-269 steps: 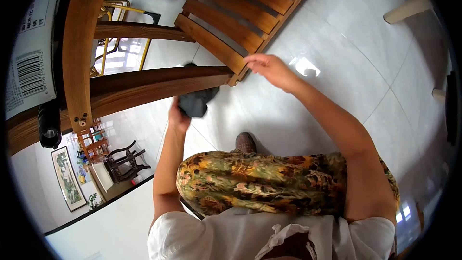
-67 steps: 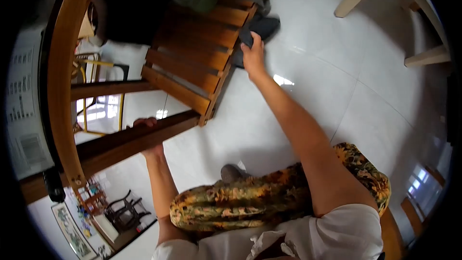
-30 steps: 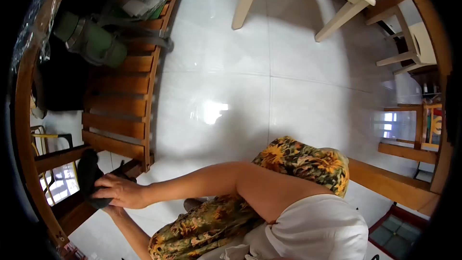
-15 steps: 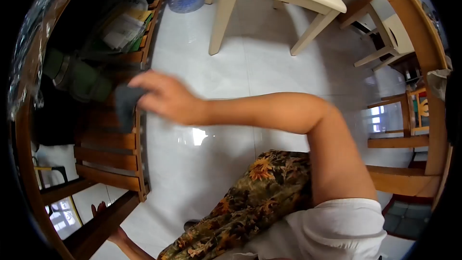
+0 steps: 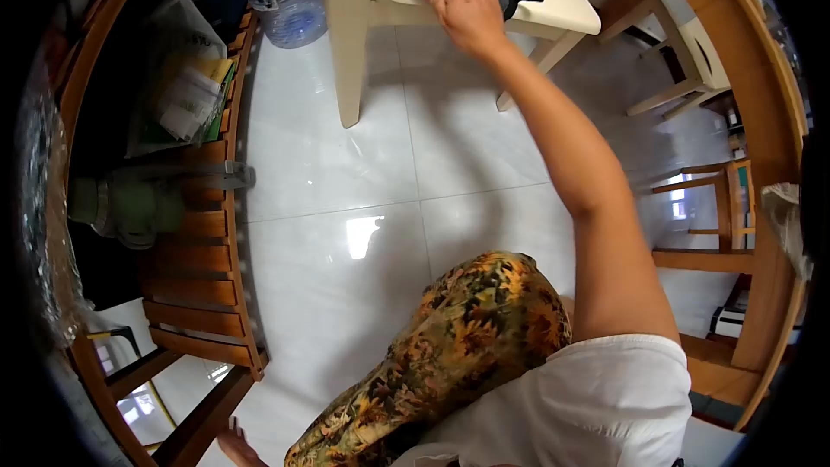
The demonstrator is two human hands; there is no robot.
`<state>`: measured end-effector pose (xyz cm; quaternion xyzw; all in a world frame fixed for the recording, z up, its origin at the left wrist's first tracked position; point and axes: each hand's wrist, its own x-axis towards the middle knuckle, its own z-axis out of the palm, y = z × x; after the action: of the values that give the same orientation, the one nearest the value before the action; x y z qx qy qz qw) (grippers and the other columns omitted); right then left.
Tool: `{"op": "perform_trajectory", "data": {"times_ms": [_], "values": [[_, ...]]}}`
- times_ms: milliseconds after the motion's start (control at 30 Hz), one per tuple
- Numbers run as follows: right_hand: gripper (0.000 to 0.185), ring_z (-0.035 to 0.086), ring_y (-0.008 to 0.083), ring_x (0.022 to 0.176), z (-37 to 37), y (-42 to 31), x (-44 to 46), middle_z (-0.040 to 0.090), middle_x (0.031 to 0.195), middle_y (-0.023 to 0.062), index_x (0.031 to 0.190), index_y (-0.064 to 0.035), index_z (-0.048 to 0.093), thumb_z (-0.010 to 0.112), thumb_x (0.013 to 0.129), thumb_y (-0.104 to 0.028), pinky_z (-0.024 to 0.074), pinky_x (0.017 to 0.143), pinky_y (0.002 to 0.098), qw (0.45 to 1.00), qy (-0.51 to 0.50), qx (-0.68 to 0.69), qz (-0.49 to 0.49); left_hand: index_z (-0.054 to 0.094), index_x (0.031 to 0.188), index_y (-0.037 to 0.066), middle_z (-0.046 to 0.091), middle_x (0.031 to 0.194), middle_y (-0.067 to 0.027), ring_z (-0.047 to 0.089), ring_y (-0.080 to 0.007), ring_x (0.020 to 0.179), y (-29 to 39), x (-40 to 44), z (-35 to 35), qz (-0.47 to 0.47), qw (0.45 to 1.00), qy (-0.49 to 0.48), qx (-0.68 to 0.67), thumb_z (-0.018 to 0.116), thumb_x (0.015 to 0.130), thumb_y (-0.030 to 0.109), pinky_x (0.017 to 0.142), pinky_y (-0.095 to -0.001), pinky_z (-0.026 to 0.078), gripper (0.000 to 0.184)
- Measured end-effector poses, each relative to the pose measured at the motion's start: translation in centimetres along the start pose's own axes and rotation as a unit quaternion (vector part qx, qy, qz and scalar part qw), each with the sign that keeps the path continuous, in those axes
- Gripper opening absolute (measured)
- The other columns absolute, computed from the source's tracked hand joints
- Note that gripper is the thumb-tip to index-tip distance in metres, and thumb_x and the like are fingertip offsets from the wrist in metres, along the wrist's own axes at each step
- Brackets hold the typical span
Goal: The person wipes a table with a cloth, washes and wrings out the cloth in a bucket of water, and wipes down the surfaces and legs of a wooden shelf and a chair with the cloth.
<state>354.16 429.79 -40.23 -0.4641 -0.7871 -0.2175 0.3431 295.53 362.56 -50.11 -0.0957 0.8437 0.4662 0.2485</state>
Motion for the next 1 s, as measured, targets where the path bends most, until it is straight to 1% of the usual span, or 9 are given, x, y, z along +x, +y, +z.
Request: {"op": "perform_trajectory", "data": {"times_ms": [100, 200, 333, 367, 533, 767, 833, 867, 1000], "values": [[0.039, 0.054, 0.0316, 0.117, -3.0, 6.9, -0.7, 0.058, 0.127, 0.0118, 0.126, -0.0114, 0.057, 0.049, 0.093, -0.03, 0.042, 0.1, 0.0428, 0.987, -0.094, 0.063, 0.111, 0.044, 0.14, 0.007, 0.06, 0.128, -0.0164, 0.057, -0.0302, 0.116, 4.2, -11.1, 0.8, 0.006, 0.984, -0.056, 0.171, 0.029, 0.101, 0.033, 0.106, -0.0451, 0.035, 0.049], [0.042, 0.054, 0.0319, 0.118, -6.2, 16.3, -1.3, 0.056, 0.131, 0.0131, 0.129, -0.0108, 0.055, 0.044, 0.094, -0.032, 0.0421, 0.101, 0.0425, 0.97, -0.127, -0.04, 0.204, 0.054, 0.133, 0.002, 0.065, 0.116, -0.0152, 0.061, -0.0249, 0.103, 6.6, -17.9, 0.7, 0.158, 0.957, -0.064, 0.237, 0.052, 0.096, 0.044, 0.094, -0.0406, 0.042, 0.056], [0.043, 0.046, 0.0304, 0.129, -2.2, 23.4, 0.3, 0.05, 0.14, 0.01, 0.133, -0.0119, 0.054, 0.042, 0.096, -0.031, 0.0364, 0.107, 0.0403, 0.953, -0.192, -0.058, 0.225, 0.047, 0.136, -0.003, 0.053, 0.133, -0.022, 0.05, -0.0283, 0.126, 14.3, -27.3, 11.4, 0.213, 0.947, -0.123, 0.205, 0.051, 0.097, 0.036, 0.108, -0.0392, 0.033, 0.055], [0.042, 0.045, 0.0296, 0.13, -2.9, 19.3, 1.6, 0.05, 0.141, 0.0089, 0.133, -0.0149, 0.054, 0.042, 0.096, -0.029, 0.036, 0.108, 0.042, 0.94, -0.177, -0.02, 0.291, 0.05, 0.134, -0.002, 0.054, 0.134, -0.0178, 0.051, -0.0248, 0.125, 14.9, -26.6, 13.7, 0.24, 0.94, -0.161, 0.182, 0.046, 0.102, 0.028, 0.106, -0.0365, 0.035, 0.045], [0.033, 0.051, 0.0295, 0.122, -3.1, 6.2, 5.8, 0.057, 0.13, 0.0065, 0.119, -0.0165, 0.064, 0.054, 0.089, -0.025, 0.0417, 0.101, 0.0431, 0.966, -0.209, 0.095, 0.12, 0.046, 0.14, 0.003, 0.052, 0.137, -0.0152, 0.048, -0.0231, 0.128, 26.2, -36.8, 33.0, 0.509, 0.781, -0.349, 0.094, 0.05, 0.101, 0.028, 0.11, -0.0359, 0.032, 0.047], [0.034, 0.054, 0.0315, 0.116, -8.4, 1.4, 1.7, 0.059, 0.124, 0.009, 0.116, -0.0121, 0.063, 0.06, 0.082, -0.016, 0.045, 0.096, 0.0428, 0.979, -0.133, 0.156, -0.008, 0.016, 0.152, 0.004, 0.03, 0.152, -0.0198, 0.032, -0.0266, 0.139, 34.6, -38.7, 52.1, 0.575, 0.673, -0.451, -0.115, 0.043, 0.103, 0.031, 0.112, -0.0347, 0.026, 0.062], [0.034, 0.057, 0.0319, 0.11, -8.6, 3.5, 0.9, 0.06, 0.121, 0.0116, 0.116, -0.0105, 0.062, 0.06, 0.082, -0.015, 0.0465, 0.093, 0.0421, 0.986, -0.113, 0.108, 0.058, 0.009, 0.153, 0.005, 0.026, 0.153, -0.0198, 0.032, -0.0279, 0.138, 34.7, -37.3, 54.9, 0.541, 0.717, -0.414, -0.148, 0.042, 0.103, 0.036, 0.112, -0.0355, 0.025, 0.067], [0.034, 0.058, 0.0322, 0.109, -8.8, 5.0, 0.5, 0.06, 0.12, 0.0123, 0.116, -0.0102, 0.061, 0.059, 0.083, -0.016, 0.0468, 0.092, 0.0416, 0.99, -0.101, 0.07, 0.072, 0.019, 0.15, 0.003, 0.035, 0.147, -0.0193, 0.037, -0.0274, 0.134, 34.5, -36.4, 56.1, 0.58, 0.708, -0.365, -0.169, 0.043, 0.102, 0.042, 0.111, -0.0357, 0.028, 0.066], [0.032, 0.058, 0.032, 0.108, -7.6, 8.1, 0.4, 0.061, 0.118, 0.01, 0.118, -0.0112, 0.061, 0.054, 0.09, -0.024, 0.0465, 0.091, 0.0408, 0.977, -0.089, -0.04, 0.188, 0.042, 0.133, 0.001, 0.051, 0.129, -0.0104, 0.046, -0.0187, 0.119, 34.8, -31.7, 59.8, 0.563, 0.655, -0.477, -0.16, 0.047, 0.1, 0.047, 0.103, -0.0309, 0.034, 0.057]]}}
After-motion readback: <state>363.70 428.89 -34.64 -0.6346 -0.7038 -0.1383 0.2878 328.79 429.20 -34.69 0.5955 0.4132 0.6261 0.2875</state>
